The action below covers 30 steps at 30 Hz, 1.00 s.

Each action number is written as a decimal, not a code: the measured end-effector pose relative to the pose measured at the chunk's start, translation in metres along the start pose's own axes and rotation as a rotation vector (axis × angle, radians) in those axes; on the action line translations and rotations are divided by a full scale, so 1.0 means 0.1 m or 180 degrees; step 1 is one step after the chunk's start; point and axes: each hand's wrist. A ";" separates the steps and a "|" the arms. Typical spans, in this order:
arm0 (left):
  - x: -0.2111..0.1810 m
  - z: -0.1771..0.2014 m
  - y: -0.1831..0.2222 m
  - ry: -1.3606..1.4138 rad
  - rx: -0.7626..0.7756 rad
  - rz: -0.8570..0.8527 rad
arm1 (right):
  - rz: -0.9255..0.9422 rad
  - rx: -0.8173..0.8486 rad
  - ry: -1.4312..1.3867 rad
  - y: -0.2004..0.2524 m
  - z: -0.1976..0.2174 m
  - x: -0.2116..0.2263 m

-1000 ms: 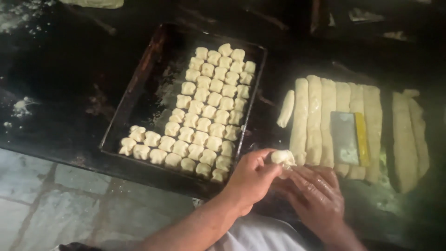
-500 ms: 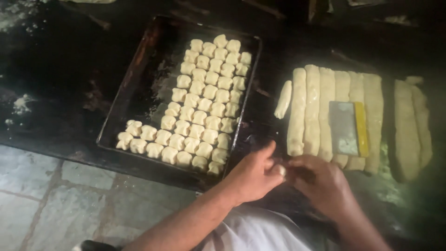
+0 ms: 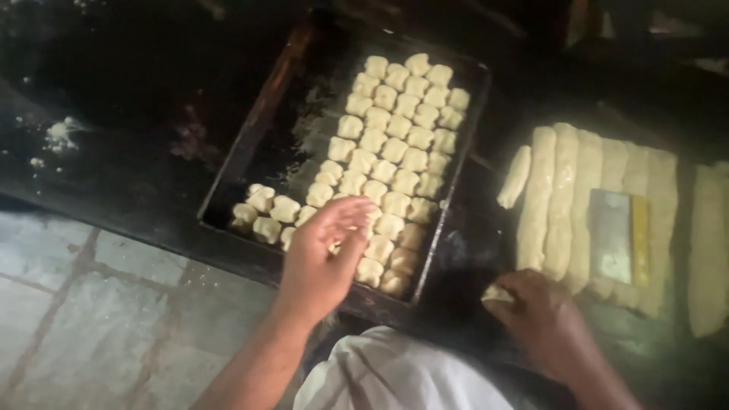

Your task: The baker is manually shaping small pieces of dough and arranging them neatly on a metal baking tray.

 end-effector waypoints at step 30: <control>0.51 1.13 -0.91 -0.2761 0.0552 -0.1032 | 0.0891 -0.0741 -0.0033 -0.61 0.12 0.97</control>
Point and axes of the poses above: each hand's wrist, its own y-axis away from the middle knuckle, its own z-axis out of the back of the hand, x = y × z, and after that the axes turned 3 degrees about -x, right-handed
